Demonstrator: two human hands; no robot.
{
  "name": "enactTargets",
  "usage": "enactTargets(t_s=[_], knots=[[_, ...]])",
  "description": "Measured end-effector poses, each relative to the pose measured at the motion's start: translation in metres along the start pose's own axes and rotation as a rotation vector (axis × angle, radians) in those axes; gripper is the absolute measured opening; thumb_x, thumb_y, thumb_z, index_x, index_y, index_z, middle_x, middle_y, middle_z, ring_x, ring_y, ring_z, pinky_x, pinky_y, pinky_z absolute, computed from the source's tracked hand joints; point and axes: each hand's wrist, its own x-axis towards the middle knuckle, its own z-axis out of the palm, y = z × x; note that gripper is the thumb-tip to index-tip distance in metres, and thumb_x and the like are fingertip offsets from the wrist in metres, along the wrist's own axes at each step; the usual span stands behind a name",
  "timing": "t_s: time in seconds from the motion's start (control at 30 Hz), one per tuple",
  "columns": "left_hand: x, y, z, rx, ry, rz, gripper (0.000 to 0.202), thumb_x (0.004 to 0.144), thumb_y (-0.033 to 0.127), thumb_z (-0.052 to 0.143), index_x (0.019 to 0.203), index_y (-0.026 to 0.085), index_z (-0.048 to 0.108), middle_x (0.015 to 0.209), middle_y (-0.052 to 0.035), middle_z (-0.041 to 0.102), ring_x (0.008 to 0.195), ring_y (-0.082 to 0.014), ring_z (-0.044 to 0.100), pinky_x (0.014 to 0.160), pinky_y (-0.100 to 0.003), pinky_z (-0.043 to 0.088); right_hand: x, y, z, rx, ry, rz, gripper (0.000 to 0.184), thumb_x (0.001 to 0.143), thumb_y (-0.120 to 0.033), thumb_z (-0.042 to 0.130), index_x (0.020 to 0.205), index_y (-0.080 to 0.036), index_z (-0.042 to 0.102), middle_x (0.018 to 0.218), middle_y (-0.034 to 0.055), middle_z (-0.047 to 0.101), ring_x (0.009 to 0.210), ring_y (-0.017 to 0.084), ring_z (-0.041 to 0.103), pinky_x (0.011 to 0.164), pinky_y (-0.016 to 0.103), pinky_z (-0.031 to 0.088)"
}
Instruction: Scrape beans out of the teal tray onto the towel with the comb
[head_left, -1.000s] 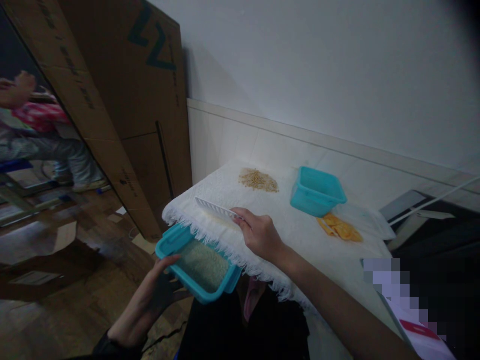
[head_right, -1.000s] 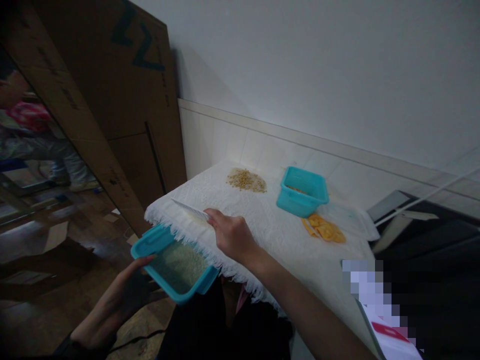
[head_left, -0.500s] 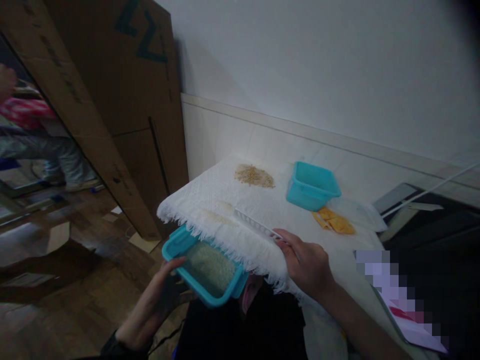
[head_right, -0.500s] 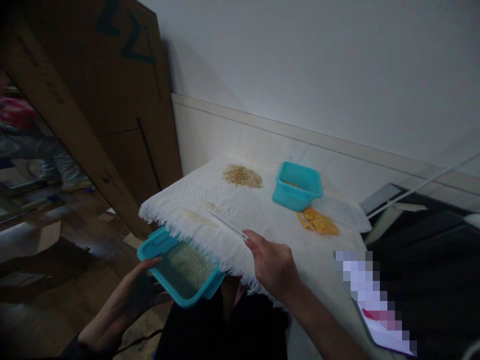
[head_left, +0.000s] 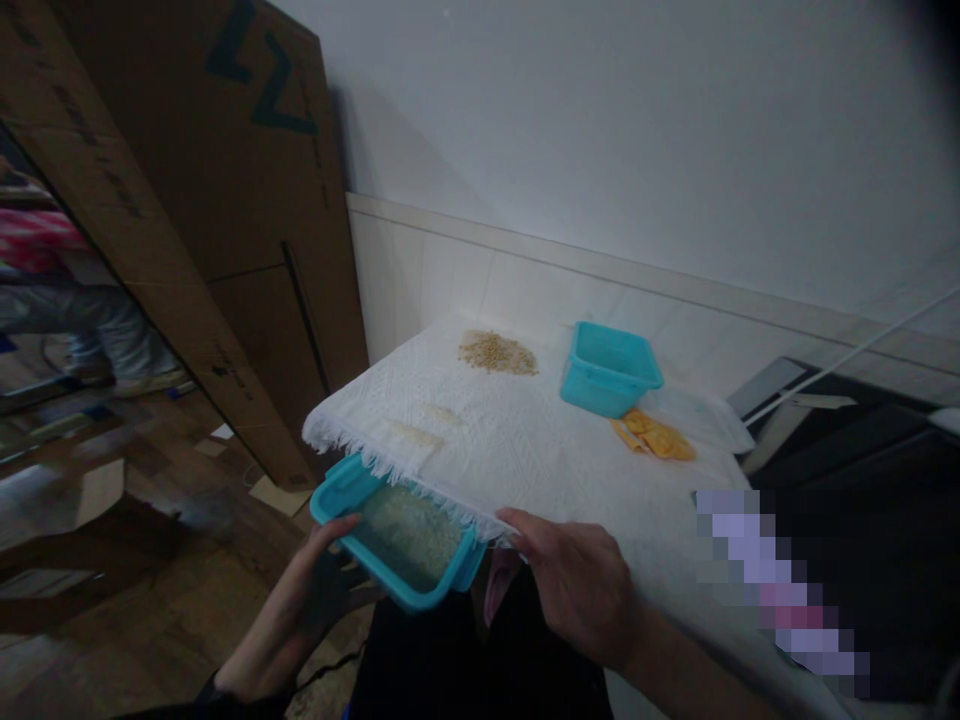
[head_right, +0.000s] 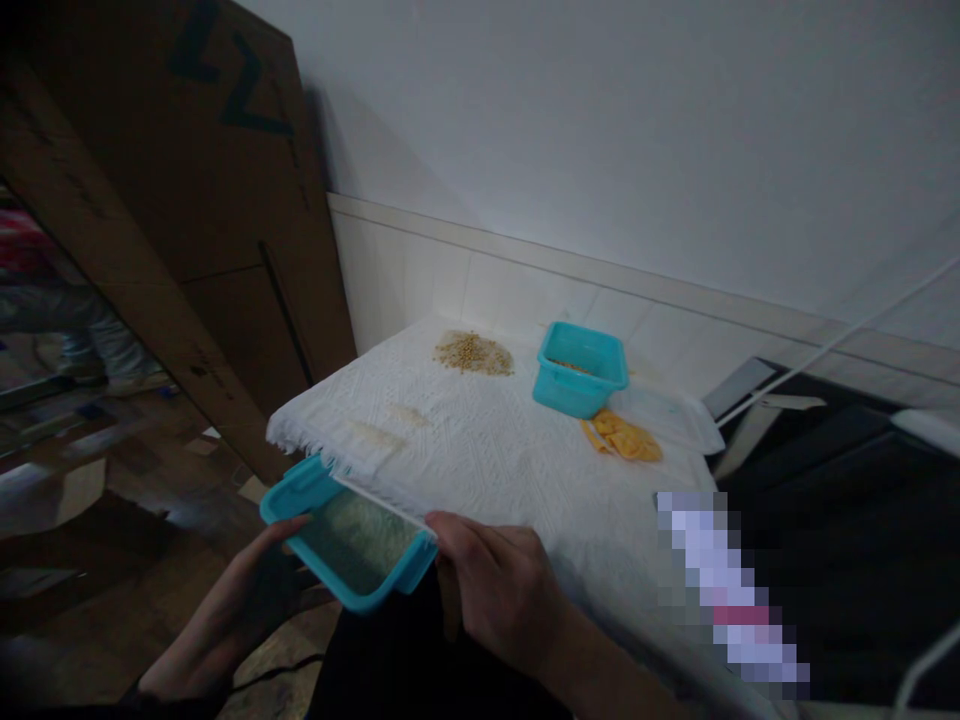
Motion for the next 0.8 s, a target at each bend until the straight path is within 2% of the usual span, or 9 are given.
enactTargets(t_s=[0.1, 0.23, 0.3, 0.4, 0.6, 0.7, 0.8], knots=[[0.0, 0.002, 0.003, 0.007, 0.036, -0.006, 0.042, 0.093, 0.032, 0.084, 0.13, 0.025, 0.064, 0.104, -0.0101, 0.082, 0.087, -0.0328, 0.082, 0.08, -0.051, 0.072, 0.006, 0.017, 0.01, -0.063, 0.052, 0.035, 0.027, 0.117, -0.009, 0.049, 0.132, -0.016, 0.07, 0.097, 0.0046, 0.09, 0.065, 0.013, 0.082, 0.067, 0.019, 0.066], [0.008, 0.001, 0.002, 0.003, 0.125, -0.023, 0.032, 0.096, 0.031, 0.079, 0.124, 0.024, 0.065, 0.097, -0.0115, 0.082, 0.08, -0.0325, 0.081, 0.071, -0.05, 0.071, 0.013, 0.045, 0.028, -0.093, 0.092, -0.018, 0.028, 0.114, -0.006, 0.052, 0.134, -0.013, 0.071, 0.097, 0.0079, 0.09, 0.061, 0.015, 0.08, 0.06, 0.022, 0.064], [0.01, 0.001, 0.0, -0.001, 0.097, -0.013, 0.035, 0.095, 0.033, 0.081, 0.125, 0.024, 0.065, 0.099, -0.0116, 0.082, 0.083, -0.033, 0.082, 0.073, -0.051, 0.072, 0.014, 0.05, 0.034, -0.078, 0.085, -0.05, 0.029, 0.114, -0.005, 0.052, 0.135, -0.013, 0.071, 0.098, 0.0084, 0.09, 0.062, 0.015, 0.08, 0.06, 0.023, 0.064], [0.009, 0.003, -0.003, 0.003, 0.05, -0.01, 0.036, 0.096, 0.033, 0.082, 0.126, 0.023, 0.066, 0.104, -0.0124, 0.083, 0.088, -0.0333, 0.083, 0.079, -0.053, 0.072, 0.013, 0.044, 0.034, -0.057, 0.048, -0.084, 0.03, 0.112, -0.003, 0.052, 0.135, -0.012, 0.069, 0.1, 0.009, 0.09, 0.068, 0.016, 0.082, 0.063, 0.023, 0.066], [0.005, 0.007, -0.003, 0.008, 0.067, 0.02, 0.03, 0.1, 0.03, 0.078, 0.127, 0.021, 0.069, 0.106, -0.0126, 0.083, 0.088, -0.0328, 0.082, 0.08, -0.053, 0.072, 0.007, 0.01, 0.022, 0.036, -0.007, -0.093, 0.031, 0.113, -0.005, 0.044, 0.131, -0.012, 0.069, 0.102, 0.01, 0.089, 0.078, 0.015, 0.085, 0.071, 0.021, 0.069], [0.005, 0.008, -0.004, 0.005, 0.056, 0.012, 0.03, 0.1, 0.031, 0.078, 0.127, 0.022, 0.068, 0.098, -0.0095, 0.082, 0.086, -0.0317, 0.081, 0.08, -0.053, 0.072, 0.003, -0.006, 0.019, 0.016, -0.003, -0.116, 0.031, 0.114, -0.007, 0.044, 0.132, -0.01, 0.069, 0.105, 0.0126, 0.09, 0.086, 0.017, 0.088, 0.075, 0.023, 0.071], [0.003, 0.008, -0.003, -0.005, 0.078, 0.001, 0.029, 0.101, 0.031, 0.077, 0.127, 0.022, 0.068, 0.102, -0.0107, 0.082, 0.088, -0.0323, 0.081, 0.078, -0.05, 0.071, 0.003, -0.009, 0.02, -0.009, 0.021, -0.13, 0.032, 0.113, -0.005, 0.045, 0.13, -0.01, 0.071, 0.107, 0.0132, 0.09, 0.095, 0.02, 0.089, 0.08, 0.025, 0.072]])
